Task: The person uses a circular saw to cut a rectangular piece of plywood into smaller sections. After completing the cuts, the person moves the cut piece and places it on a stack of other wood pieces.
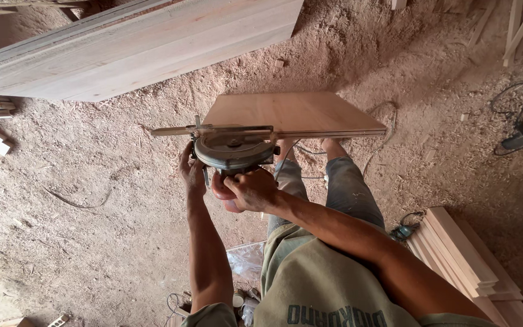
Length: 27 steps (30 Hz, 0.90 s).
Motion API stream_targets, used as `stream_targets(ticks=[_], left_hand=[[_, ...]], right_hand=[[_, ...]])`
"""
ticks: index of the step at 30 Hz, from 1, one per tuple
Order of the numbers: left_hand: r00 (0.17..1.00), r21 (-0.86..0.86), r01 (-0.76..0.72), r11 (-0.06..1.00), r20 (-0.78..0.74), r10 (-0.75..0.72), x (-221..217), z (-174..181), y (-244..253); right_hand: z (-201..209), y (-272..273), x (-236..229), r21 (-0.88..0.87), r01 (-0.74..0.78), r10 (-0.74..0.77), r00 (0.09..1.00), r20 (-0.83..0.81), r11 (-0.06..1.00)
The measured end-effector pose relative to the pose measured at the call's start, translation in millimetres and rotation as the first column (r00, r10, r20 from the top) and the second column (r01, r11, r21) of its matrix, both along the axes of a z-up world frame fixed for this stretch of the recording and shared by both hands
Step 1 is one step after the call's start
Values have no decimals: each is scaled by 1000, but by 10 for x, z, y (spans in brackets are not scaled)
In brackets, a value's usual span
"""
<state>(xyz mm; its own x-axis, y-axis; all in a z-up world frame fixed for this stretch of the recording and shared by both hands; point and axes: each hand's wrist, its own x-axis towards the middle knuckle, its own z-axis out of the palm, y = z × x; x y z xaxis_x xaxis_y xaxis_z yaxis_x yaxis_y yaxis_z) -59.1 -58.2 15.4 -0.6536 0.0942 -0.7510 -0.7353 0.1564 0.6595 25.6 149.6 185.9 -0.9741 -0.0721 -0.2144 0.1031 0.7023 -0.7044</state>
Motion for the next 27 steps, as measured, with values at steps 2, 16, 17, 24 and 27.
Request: stream_targets(ticks=[2,16,17,24,27], left_hand=[[1000,12,-18,1000,7,18,-21,20,-9],[998,21,-65,998,27,64,-86,-145,-233],[998,20,-59,998,20,59,-89,-141,-240],[997,18,-75,997,17,75,-149,-65,-255],[998,6,-62,998,18,62,-185,-43,-261]], right_hand=[[-1,-10,-21,7,-7,8,1000,-23,1000],[-104,-193,-109,-47,-66,68,997,44,997],[-108,-207,-114,-60,-79,82,995,55,995],[-106,-286,-132,-41,-69,70,997,15,997],[-111,-313,-164,-40,-72,73,997,14,997]])
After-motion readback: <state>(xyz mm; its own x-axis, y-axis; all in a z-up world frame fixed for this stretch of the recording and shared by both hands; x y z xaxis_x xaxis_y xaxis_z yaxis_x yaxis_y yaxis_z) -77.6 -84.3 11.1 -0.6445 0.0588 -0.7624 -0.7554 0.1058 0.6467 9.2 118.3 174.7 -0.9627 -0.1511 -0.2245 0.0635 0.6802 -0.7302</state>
